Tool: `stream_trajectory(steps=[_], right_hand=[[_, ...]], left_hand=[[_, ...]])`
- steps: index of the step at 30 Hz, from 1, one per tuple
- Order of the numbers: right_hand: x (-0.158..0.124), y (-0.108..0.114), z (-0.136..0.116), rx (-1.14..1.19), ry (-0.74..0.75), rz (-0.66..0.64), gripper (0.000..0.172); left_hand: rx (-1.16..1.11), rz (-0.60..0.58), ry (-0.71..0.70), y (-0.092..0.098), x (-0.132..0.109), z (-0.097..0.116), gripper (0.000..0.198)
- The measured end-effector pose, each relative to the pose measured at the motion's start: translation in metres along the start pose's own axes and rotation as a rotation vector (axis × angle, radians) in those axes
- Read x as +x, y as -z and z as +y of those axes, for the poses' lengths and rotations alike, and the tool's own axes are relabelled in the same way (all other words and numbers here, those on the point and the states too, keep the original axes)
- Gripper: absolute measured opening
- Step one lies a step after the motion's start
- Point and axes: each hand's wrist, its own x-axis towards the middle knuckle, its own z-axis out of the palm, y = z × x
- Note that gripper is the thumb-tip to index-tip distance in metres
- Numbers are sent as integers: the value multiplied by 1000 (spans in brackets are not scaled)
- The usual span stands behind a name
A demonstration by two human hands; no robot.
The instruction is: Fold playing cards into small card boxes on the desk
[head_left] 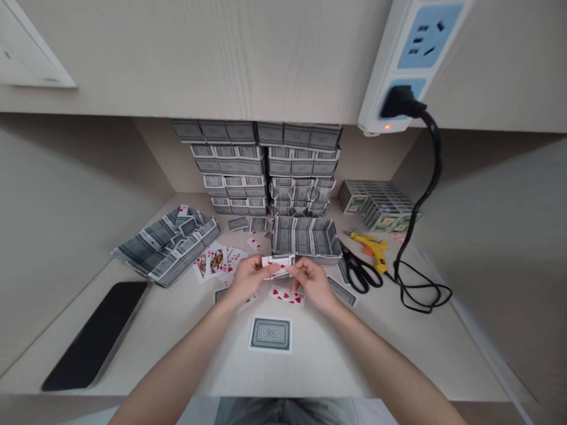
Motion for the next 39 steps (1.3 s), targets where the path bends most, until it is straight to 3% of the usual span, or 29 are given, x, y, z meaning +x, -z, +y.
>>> stream_trajectory(steps=[3,9,14,21,26,32,39], right_hand=[[2,2,1,0,18,-6,32],[3,8,-6,-69,195,23,24],[4,8,-4,-116,98,2,26],[2,5,-8,136,36,-45,33],[1,6,-10,267,20,-114,35],[1,8,-10,268,-11,-161,48],[-2,-6,-4,314,-36,-189,39]], left_hand=[[3,-27,-4,3,2,-2,30],[93,-114,9,4,1,-1,31],[141,-121,25,0,-1,1,31],[-127,-124,-17,2,-4,8,33],[-20,-199,-38,3,-6,10,27],[32,-167,-30,2,-4,7,24],[96,-19,-112,-11,-8,-3,30]])
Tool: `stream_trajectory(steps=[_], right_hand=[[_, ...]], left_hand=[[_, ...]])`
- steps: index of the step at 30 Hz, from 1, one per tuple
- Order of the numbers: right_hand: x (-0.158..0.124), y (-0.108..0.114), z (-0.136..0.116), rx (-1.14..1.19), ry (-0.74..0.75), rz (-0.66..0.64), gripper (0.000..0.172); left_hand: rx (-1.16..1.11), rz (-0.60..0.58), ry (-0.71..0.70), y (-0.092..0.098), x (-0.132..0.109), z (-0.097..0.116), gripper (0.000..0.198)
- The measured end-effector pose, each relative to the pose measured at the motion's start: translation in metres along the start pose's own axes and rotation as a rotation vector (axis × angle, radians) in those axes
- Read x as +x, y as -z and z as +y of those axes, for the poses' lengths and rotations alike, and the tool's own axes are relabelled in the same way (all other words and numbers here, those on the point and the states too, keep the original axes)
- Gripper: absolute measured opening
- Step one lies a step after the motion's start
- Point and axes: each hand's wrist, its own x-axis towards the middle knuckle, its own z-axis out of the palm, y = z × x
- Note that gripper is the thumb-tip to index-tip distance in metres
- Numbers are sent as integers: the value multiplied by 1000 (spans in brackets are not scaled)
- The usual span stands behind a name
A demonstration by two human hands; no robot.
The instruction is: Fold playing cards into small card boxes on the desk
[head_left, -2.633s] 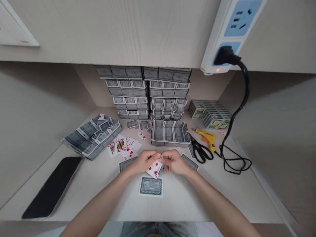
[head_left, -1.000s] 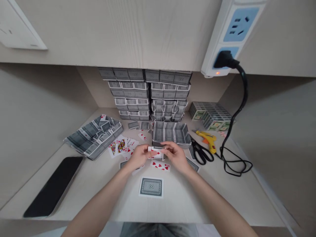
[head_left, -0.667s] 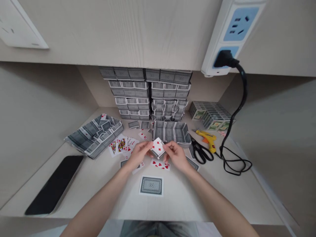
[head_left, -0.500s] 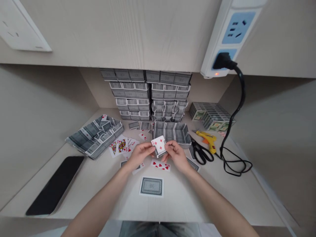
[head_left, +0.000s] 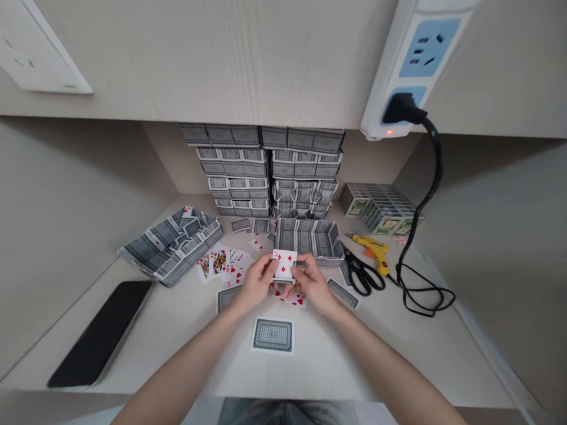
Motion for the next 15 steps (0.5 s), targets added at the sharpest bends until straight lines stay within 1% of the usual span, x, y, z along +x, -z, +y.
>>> stream_trajectory(steps=[4,6,11,15], right_hand=[[-2,-11,4,44,-62,-34,40],[-3,-14,4,60,-91,-43,42],[-5,-14,3,86,-143,-76,42],[-6,-13,2,77,-116,-62,38]], left_hand=[[144,111,-81,-3,-6,-4,24],[195,141,-108,-2,-8,-4,24],[242,163,-140,1,-10,-3,25],[229,148,-149,0,-11,-1,22]])
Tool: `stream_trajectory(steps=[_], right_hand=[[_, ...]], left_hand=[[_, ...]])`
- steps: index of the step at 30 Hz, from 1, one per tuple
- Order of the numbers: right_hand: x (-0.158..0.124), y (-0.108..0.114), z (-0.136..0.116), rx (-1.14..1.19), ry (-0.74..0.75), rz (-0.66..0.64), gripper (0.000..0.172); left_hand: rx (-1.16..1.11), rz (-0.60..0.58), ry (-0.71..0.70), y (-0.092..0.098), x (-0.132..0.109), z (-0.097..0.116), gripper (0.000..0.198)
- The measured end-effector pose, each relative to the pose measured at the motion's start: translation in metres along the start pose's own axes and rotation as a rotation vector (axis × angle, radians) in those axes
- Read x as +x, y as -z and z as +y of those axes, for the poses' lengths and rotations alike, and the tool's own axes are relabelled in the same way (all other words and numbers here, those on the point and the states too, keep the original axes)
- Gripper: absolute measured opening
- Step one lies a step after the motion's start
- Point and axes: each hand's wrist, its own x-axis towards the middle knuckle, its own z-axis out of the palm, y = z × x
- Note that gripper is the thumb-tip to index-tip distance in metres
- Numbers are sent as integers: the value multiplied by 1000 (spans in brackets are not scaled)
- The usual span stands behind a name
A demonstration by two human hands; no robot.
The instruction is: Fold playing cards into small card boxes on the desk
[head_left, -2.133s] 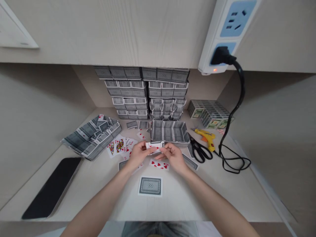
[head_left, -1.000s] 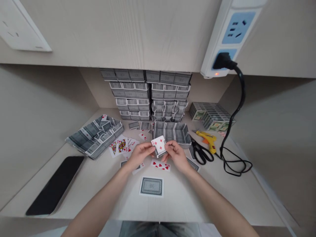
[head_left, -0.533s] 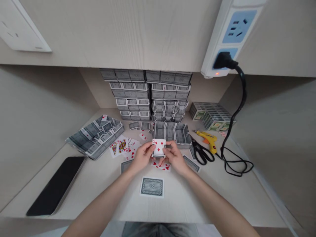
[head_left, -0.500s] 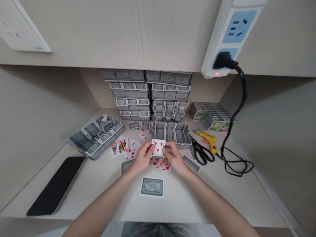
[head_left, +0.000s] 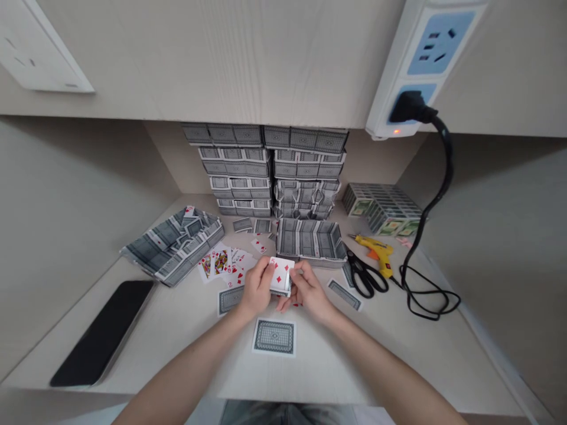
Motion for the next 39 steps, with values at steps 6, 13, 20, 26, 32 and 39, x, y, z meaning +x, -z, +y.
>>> stream_trajectory(steps=[6,13,20,26,32,39], right_hand=[[0,0,-2,-36,21,10,39],[-1,1,0,-48,43,-14,35],[-1,0,0,-49,55,-22,32],[-1,0,1,-29,56,-43,30],[1,2,5,-14,79,-38,26],[2,4,8,-22,106,-42,22]], left_hand=[[-89,-18,14,-1,0,2,23],[-163,-52,47,-1,2,-4,23],[-197,-56,55,-2,3,-5,19],[-255,-52,68,-3,2,-12,15],[-305,-64,90,-4,2,-16,16],[-327,-68,79,-6,0,-12,16]])
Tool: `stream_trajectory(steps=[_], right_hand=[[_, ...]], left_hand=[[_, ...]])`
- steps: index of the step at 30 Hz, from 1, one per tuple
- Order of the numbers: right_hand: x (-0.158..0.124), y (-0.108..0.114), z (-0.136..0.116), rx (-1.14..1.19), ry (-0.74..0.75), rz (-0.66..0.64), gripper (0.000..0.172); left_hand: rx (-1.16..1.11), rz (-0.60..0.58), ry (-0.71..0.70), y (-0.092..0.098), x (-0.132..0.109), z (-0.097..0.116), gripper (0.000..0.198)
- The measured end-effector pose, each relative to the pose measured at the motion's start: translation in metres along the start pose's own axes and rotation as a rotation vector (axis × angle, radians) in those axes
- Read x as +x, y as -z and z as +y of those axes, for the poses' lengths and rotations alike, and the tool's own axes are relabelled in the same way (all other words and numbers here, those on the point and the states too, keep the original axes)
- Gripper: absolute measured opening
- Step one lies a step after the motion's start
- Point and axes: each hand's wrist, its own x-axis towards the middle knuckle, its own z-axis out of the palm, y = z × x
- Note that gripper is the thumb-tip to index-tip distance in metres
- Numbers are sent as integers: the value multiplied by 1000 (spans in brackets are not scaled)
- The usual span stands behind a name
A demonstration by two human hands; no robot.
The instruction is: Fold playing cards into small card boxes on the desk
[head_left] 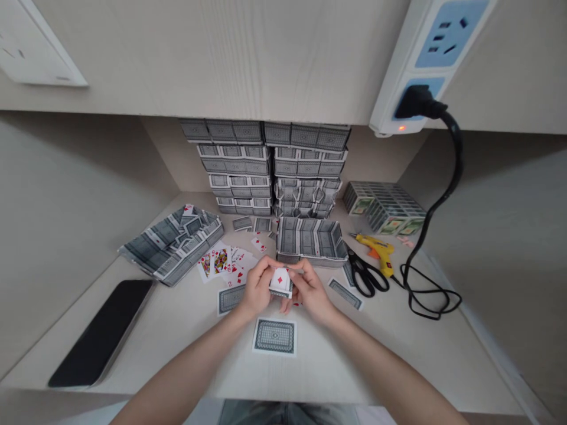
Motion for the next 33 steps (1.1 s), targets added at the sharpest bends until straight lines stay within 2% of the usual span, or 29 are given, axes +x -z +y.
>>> stream_trajectory(steps=[7,10,15,18,20,25,29,33], right_hand=[[-1,-2,-2,15,-4,4,23],[-2,0,-5,68,-23,-32,24],[-1,5,-15,196,-159,-125,32],[1,7,-15,165,-295,-144,50],[2,7,-13,126,-334,-167,54],[1,9,-10,107,-263,-221,47],[0,9,-9,90,-238,-209,46],[0,8,-8,73,-220,-183,44]], left_hand=[[-10,9,32,-2,-1,7,16],[-54,32,67,-4,0,13,16],[-87,78,55,-5,0,14,13],[-68,2,46,-4,-2,11,13],[-50,-57,41,-4,-4,11,14],[8,-68,9,-2,-6,14,14],[41,-78,-26,1,-6,13,16],[-36,-130,-31,1,-7,13,22]])
